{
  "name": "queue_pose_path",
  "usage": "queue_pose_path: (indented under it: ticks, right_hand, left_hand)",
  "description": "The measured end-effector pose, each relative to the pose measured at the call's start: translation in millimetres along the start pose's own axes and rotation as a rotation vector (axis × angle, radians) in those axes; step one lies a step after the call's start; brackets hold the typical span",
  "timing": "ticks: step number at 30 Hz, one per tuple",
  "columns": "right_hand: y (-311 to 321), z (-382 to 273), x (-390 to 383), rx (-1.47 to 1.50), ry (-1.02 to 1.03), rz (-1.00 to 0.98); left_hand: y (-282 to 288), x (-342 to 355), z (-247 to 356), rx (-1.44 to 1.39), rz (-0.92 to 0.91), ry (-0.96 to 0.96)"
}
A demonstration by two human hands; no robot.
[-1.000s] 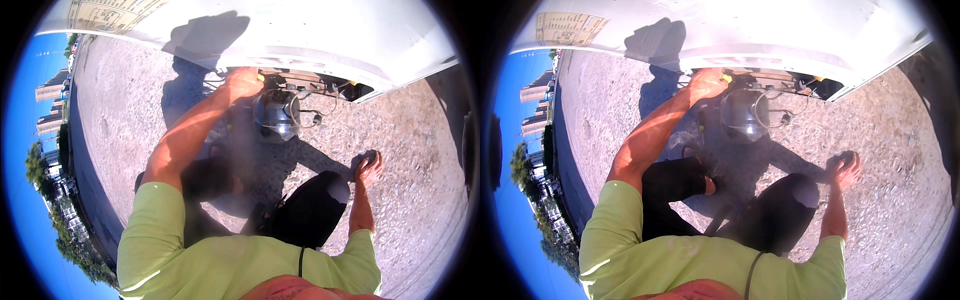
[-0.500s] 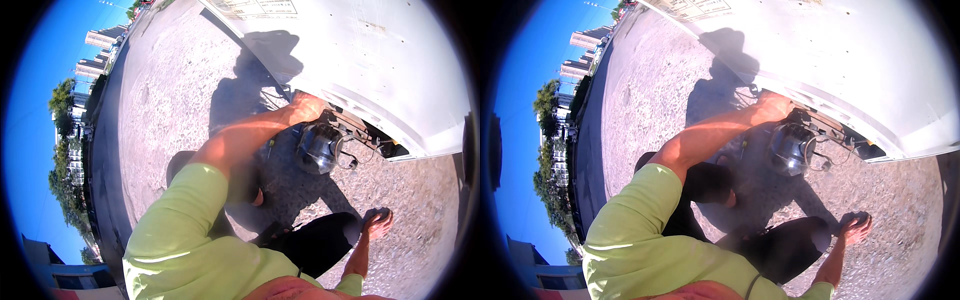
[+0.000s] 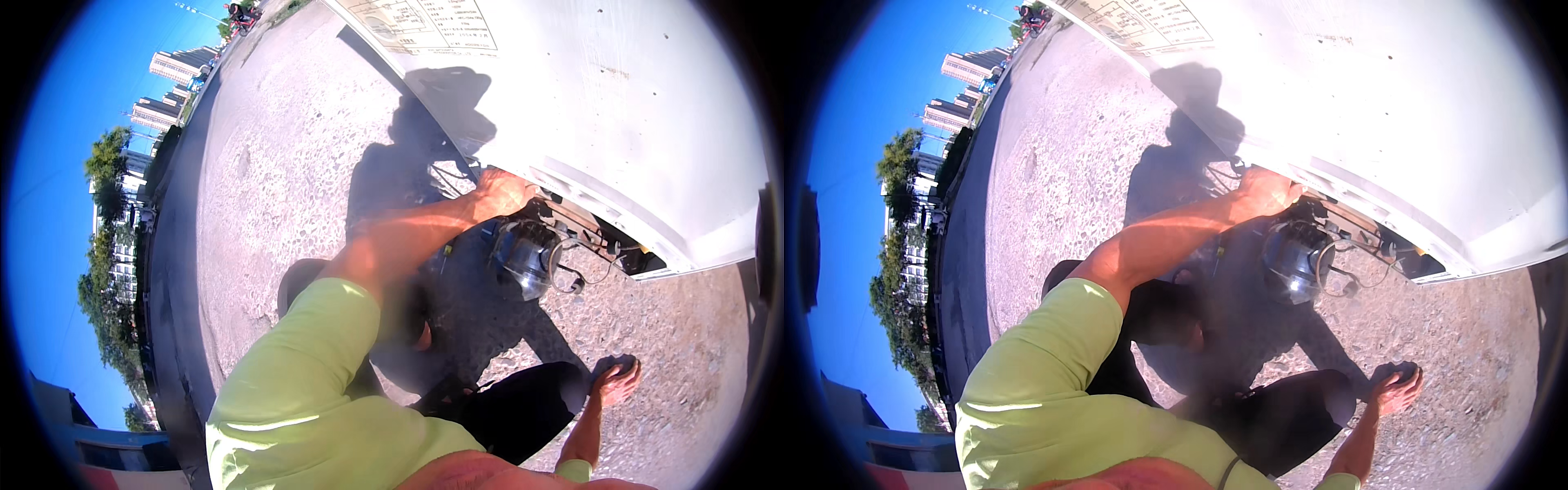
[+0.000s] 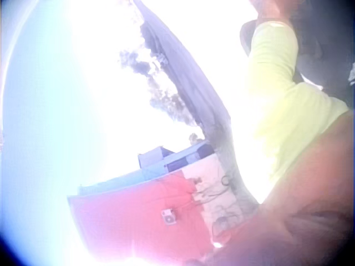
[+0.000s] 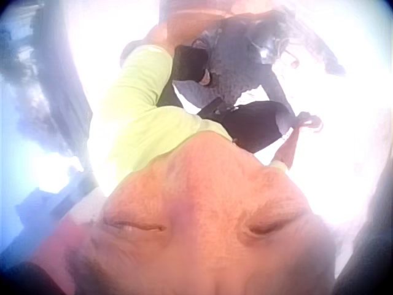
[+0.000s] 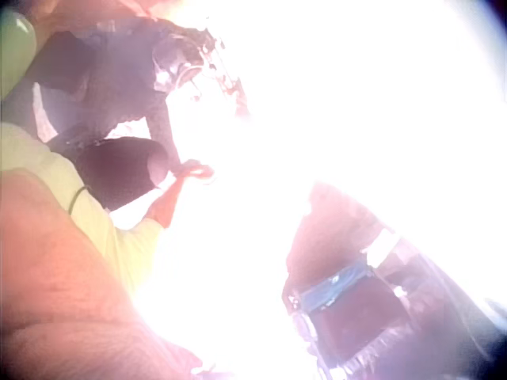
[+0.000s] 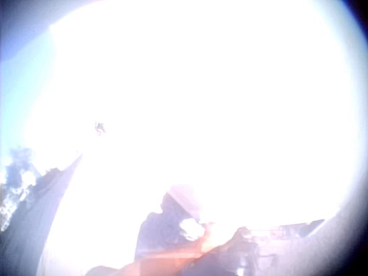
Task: The person disassembles a refrigerator unit by removing external panels and a door using a screwdriver, and then works on the internal components near the compressor.
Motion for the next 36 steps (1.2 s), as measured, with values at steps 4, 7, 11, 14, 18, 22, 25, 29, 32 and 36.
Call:
queue_pose_path:
  ticks: [4, 7, 11, 14, 18, 22, 25, 29, 32, 36]
  right_hand:
    - [-1, 3, 2, 0.041, 0.027, 0.017]
    - [-2, 12, -2, -0.008, 0.023, 0.038]
    - [-1, 7, 0, 0.021, 0.023, 0.017]
    - [-3, 11, -2, 0.007, 0.034, 0.019]
    - [-1, 8, -2, 0.017, 0.062, 0.058]
    - [-2, 10, -7, 0.003, 0.02, 0.045]
    - [2, 6, -6, -0.025, -0.049, -0.023]
    - [29, -26, 16, 0.067, -0.068, -0.117]
    - [19, -13, 11, 0.072, -0.099, -0.105]
    - [23, -20, 10, 0.051, -0.131, -0.138]
  left_hand:
    - [-50, 14, -36, 0.148, 0.325, -0.155]
    - [-41, 22, -18, 0.09, 0.111, -0.161]
    - [-10, -1, 2, 0.077, 0.307, -0.12]
    - [-21, 4, -4, 0.062, 0.136, -0.112]
    - [-37, 15, -16, 0.04, -0.022, -0.06]
    - [-1, 1, 4, 0.14, 0.239, -0.054]
    - [0, 0, 4, 0.027, 0.208, -0.087]
    - [-32, 9, -34, 0.101, 0.004, -0.026]
    - [-24, 9, -31, 0.14, 0.179, -0.007]
    - [-19, -3, -36, 0.047, 0.229, 0.002]
Point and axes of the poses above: each hand's wrist, its own x-axis towards the middle knuckle, its own y-axis out of the back of the hand, z = x × y, the point moved 6 cm from there along x, towards the middle knuckle, and after that the axes turned 6 degrees about -y, right-handed, at the moved point
